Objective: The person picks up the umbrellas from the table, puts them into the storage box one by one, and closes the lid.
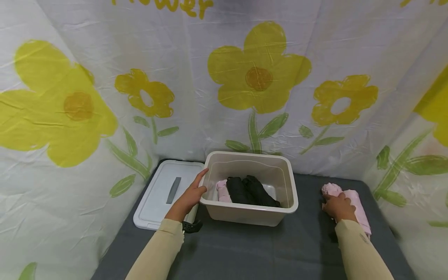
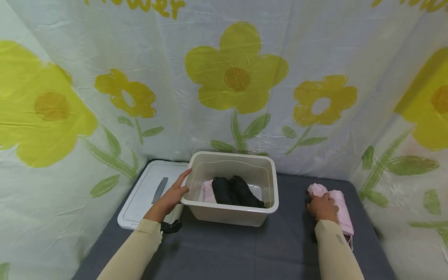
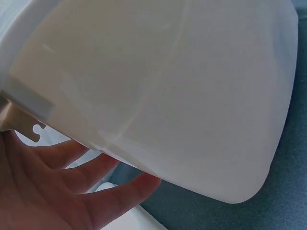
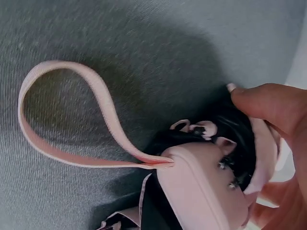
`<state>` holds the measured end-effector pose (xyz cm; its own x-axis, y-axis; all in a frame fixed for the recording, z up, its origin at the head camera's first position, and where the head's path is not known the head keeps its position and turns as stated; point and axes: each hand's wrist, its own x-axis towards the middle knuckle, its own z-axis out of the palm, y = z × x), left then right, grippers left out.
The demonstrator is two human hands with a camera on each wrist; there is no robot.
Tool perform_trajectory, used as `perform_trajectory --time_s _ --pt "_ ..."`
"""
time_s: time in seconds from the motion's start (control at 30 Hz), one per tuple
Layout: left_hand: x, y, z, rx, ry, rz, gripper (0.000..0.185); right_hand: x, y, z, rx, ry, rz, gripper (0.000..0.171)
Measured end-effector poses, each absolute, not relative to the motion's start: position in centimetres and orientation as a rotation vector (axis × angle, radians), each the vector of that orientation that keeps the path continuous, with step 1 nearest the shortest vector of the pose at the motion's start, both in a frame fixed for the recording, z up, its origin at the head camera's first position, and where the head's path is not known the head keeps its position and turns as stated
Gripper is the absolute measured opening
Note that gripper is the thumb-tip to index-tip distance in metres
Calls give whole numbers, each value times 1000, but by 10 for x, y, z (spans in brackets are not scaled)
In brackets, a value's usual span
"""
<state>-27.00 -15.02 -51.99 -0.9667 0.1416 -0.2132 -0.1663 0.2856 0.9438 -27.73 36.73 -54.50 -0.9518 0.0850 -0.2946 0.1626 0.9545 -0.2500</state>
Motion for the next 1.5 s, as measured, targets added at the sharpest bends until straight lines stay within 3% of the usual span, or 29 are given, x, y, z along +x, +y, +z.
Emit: perform_trajectory --time_s 0.37,0.67,1.03,1.5 --pt "-272 -152 -524 23 2322 1746 75 -261 359 -559 177 3071 -359 34" --pt "-269 -147 -512 39 2270 1747 76 -256 360 -562 191 3105 -326 33" --pt "-279 -151 -526 51 2266 1761 75 -259 352 -549 74 3052 -331 26" --pt "-287 -148 -528 63 2297 1745 76 -274 341 -532 81 2993 -299 35"
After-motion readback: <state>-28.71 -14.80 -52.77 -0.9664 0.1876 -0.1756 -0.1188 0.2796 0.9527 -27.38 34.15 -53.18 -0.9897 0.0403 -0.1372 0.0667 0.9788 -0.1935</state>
